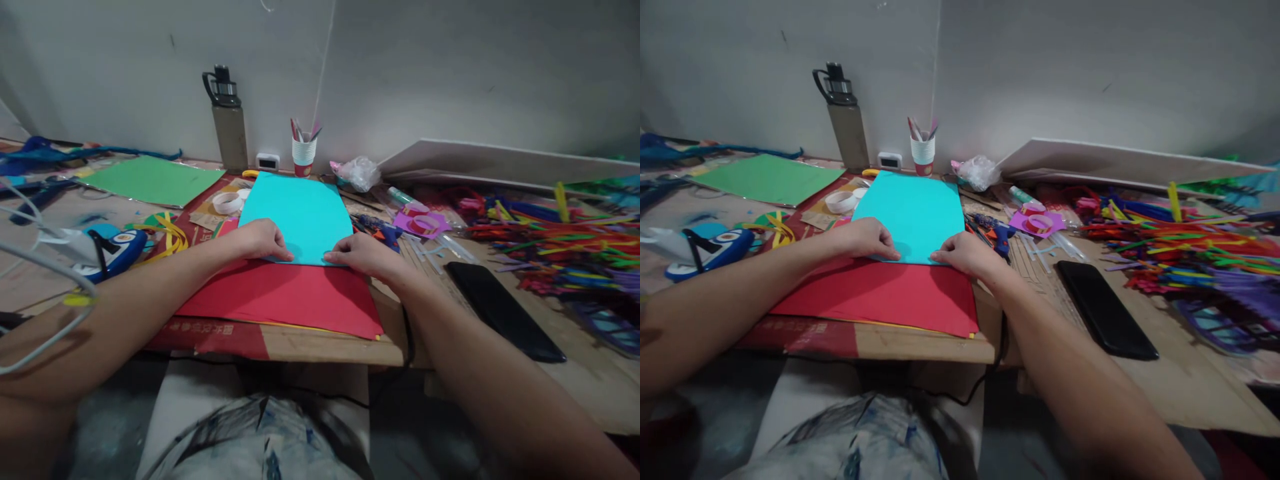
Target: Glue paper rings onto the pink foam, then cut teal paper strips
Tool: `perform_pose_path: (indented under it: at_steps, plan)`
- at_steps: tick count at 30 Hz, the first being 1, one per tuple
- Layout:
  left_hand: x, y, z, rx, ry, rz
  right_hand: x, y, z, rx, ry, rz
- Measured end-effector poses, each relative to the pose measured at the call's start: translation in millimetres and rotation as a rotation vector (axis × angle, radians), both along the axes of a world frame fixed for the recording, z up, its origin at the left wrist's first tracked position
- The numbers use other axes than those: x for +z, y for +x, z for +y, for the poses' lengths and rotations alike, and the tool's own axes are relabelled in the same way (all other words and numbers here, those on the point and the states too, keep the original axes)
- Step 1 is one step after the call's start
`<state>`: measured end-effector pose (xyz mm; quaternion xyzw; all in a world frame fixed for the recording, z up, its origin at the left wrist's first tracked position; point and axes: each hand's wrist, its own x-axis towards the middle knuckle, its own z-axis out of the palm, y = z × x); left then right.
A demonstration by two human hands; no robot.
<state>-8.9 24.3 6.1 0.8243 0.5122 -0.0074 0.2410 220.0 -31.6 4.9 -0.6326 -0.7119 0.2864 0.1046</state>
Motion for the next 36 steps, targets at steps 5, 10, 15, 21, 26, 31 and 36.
perform_pose_path:
  at_steps: [5,10,15,21,26,31,36]
  plan:
    - [1.6,-6.1,-7.4,-0.050,0.009,-0.066,-2.0,1.8,0.1,0.012,-0.010,-0.019]
    - [5.8,-12.3,-17.4,-0.116,-0.040,-0.130,-5.4,1.5,-0.4,0.032,0.034,-0.064]
    - [6.6,-9.6,-18.8,-0.065,-0.017,-0.133,-5.0,3.0,-4.1,0.038,0.059,-0.061]
    - [9.2,-2.7,-9.9,-0.043,-0.017,0.010,-5.2,2.4,-4.1,0.031,0.058,-0.057]
    - [12.5,1.9,-4.9,0.002,-0.039,0.096,-5.4,0.6,0.1,0.019,0.032,-0.097]
    - [15.7,5.8,-3.5,0.001,-0.069,0.143,-9.9,1.8,3.1,0.038,0.021,-0.101]
    - [18.8,7.8,-0.5,-0.037,-0.074,0.194,-14.6,4.0,2.3,0.049,0.061,-0.094]
